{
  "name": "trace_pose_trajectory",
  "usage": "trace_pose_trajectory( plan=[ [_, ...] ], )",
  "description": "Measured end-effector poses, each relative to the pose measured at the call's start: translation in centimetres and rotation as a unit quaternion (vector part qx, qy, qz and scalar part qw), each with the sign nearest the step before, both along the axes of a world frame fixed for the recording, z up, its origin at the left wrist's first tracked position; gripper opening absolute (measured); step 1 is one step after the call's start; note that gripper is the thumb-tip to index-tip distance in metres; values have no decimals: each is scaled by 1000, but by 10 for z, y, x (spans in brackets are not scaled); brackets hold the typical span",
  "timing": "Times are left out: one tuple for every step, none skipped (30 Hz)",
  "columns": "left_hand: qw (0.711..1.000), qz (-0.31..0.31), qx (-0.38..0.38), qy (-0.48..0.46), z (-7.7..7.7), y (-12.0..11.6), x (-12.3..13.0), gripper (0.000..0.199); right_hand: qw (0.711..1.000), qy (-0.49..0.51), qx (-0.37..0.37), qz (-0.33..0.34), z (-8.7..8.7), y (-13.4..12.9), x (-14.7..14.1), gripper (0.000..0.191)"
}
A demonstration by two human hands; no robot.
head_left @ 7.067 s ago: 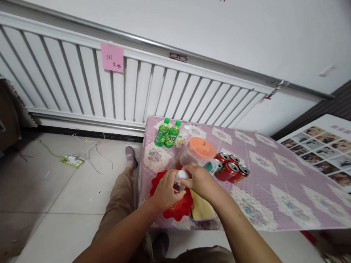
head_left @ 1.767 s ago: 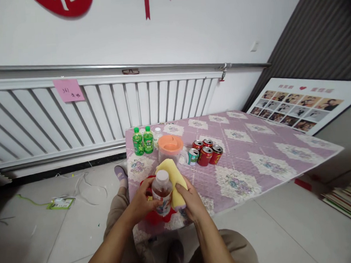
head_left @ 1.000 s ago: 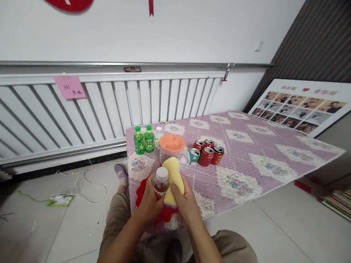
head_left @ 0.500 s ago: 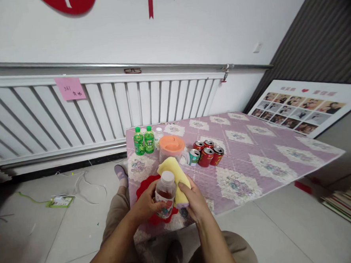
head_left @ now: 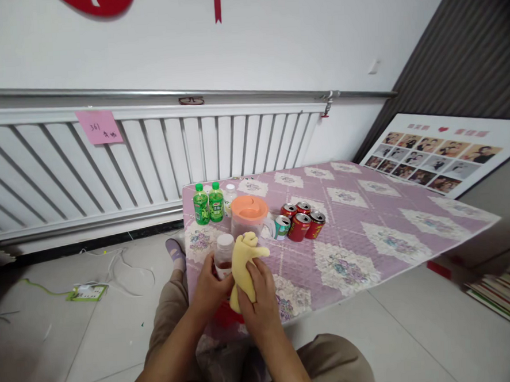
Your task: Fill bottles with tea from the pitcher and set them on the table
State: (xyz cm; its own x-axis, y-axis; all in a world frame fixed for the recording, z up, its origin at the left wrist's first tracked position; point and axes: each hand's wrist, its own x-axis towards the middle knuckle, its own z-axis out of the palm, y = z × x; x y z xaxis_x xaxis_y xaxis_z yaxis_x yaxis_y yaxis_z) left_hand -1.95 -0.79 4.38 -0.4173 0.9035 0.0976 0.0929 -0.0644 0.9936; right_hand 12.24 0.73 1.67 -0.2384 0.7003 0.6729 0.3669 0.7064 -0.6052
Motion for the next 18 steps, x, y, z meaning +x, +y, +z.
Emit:
trace_pose_trajectory(
  plan=[
    [1000,2,0,-5,6,-1,-1,51,1000,-7,21,3,-4,-1,0,58],
    [1000,7,-1,-10,13,-2,-2,48,999,-8,31,5,-8,-1,0,60],
    [1000,14,-2,-14,19,-4,-4,47,999,-7,33,6,-13,-1,0,61],
    [1000,20,-2,-18,25,-5,-5,47,1000,-4,28,7,-18,-2,1,62],
    [999,25,1,-23,31,-7,-7,48,1000,-3,18,7,-23,-2,1,61],
    [999,29,6,-29,35,-8,-9,50,1000,-4,6,8,-27,-3,2,61],
    [999,34,14,-37,39,-8,-12,51,1000,-6,-8,11,-31,-4,4,59],
    [998,37,22,-45,41,-9,-15,52,1000,-12,-25,15,-34,-5,6,57],
    [997,41,30,-53,43,-8,-18,54,999,-18,-44,17,-36,-6,10,55],
    [997,46,36,-59,43,-8,-22,57,997,-25,-67,16,-36,-6,15,53],
    [996,52,38,-62,43,-8,-25,59,995,-29,-93,7,-36,-5,21,51],
    [996,56,39,-61,41,-8,-29,61,992,-29,-120,-11,-35,-3,29,49],
    [996,61,41,-58,39,-8,-33,63,988,-27,-145,-34,-33,1,38,48],
    [995,66,42,-55,36,-8,-36,64,984,-23,-165,-65,-31,7,48,47],
    [995,70,43,-51,32,-8,-39,64,980,-21,-173,-94,-28,13,59,47],
    [996,69,42,-47,27,-9,-41,62,979,-29,-167,-110,-26,21,70,47],
    [996,69,40,-44,22,-10,-42,60,980,-45,-156,-118,-24,29,80,46],
    [996,69,36,-42,18,-12,-43,59,981,-68,-141,-116,-23,36,89,46]
  ],
)
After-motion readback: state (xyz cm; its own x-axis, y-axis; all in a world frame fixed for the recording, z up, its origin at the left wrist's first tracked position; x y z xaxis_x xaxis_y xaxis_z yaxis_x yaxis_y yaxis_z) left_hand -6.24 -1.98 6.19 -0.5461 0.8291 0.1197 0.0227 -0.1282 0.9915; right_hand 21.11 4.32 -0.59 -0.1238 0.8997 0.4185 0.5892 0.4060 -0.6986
